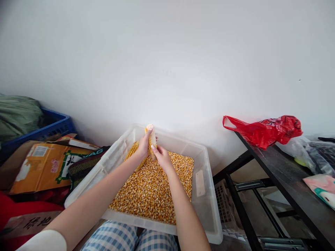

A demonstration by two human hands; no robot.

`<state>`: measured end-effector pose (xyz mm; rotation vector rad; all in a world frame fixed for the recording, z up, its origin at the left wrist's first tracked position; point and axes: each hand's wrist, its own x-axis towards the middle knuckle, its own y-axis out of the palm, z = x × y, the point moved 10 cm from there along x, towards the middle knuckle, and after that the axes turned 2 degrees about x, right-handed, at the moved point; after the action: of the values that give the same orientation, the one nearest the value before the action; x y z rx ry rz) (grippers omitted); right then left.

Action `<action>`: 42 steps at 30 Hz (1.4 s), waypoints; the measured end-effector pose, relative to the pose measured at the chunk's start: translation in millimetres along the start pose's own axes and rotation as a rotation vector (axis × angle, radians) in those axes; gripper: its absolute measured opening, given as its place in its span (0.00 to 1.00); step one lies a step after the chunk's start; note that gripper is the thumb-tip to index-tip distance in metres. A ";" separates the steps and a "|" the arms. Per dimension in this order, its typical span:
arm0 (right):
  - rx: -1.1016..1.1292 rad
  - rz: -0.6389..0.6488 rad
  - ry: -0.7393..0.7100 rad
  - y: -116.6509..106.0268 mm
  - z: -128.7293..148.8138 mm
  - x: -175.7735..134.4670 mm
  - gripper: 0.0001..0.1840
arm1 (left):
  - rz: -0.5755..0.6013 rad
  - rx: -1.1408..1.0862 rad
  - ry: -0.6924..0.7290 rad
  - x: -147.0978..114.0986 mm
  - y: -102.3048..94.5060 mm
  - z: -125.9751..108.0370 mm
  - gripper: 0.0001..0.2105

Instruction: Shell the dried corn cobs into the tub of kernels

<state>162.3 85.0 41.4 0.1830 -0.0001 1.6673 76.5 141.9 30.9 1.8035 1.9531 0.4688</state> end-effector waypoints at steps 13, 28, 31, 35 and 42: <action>-0.581 -0.225 -0.246 -1.1 10.2 -17.8 0.17 | -0.026 -0.018 0.049 -3.1 -4.2 -7.5 0.19; -0.115 -0.060 0.049 -2.4 -19.4 -0.8 0.22 | -0.088 -0.077 -0.064 1.2 -13.9 5.7 0.21; -0.170 -0.005 0.021 3.0 -20.2 -2.4 0.21 | -0.105 -0.079 -0.116 4.1 -18.4 9.3 0.24; -0.301 -0.035 -0.026 0.8 -20.8 -4.0 0.21 | -0.110 -0.072 -0.113 3.3 -19.1 8.6 0.22; -0.681 -0.167 -0.116 -0.5 -4.9 -12.7 0.27 | -0.112 -0.063 -0.023 2.8 -18.6 4.3 0.17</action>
<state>163.4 73.1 35.0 -0.2318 -0.6154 1.4041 62.8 142.8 17.2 1.6439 1.9886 0.4655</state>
